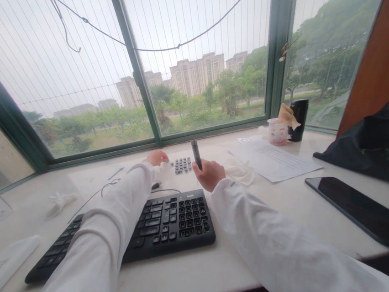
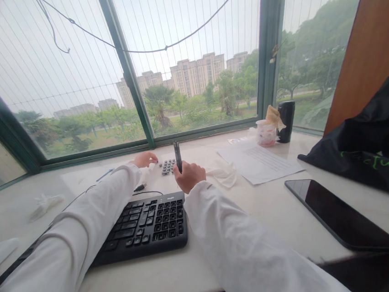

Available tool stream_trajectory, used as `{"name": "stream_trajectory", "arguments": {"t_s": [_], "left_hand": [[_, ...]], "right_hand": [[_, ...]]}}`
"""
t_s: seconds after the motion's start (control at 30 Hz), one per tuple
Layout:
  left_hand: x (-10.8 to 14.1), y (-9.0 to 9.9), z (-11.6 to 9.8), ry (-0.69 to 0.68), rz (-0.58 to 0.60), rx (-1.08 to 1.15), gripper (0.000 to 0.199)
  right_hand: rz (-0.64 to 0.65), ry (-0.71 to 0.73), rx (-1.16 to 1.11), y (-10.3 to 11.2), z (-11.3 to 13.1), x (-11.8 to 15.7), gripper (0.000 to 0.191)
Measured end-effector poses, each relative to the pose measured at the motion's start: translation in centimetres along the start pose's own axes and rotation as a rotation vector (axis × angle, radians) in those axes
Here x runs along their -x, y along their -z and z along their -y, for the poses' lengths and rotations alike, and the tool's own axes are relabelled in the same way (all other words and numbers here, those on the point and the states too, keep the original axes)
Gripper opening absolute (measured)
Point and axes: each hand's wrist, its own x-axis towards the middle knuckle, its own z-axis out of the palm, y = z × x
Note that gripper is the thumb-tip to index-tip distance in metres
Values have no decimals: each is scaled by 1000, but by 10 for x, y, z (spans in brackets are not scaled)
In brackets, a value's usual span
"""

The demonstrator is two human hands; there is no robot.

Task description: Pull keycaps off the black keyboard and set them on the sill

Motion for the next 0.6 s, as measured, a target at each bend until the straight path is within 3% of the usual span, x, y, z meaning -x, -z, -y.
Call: {"name": "stream_trajectory", "arguments": {"t_s": [0.6], "left_hand": [[11, 0, -25, -172, -14, 41, 21]], "right_hand": [[10, 21, -46, 0, -1, -1, 54]]}}
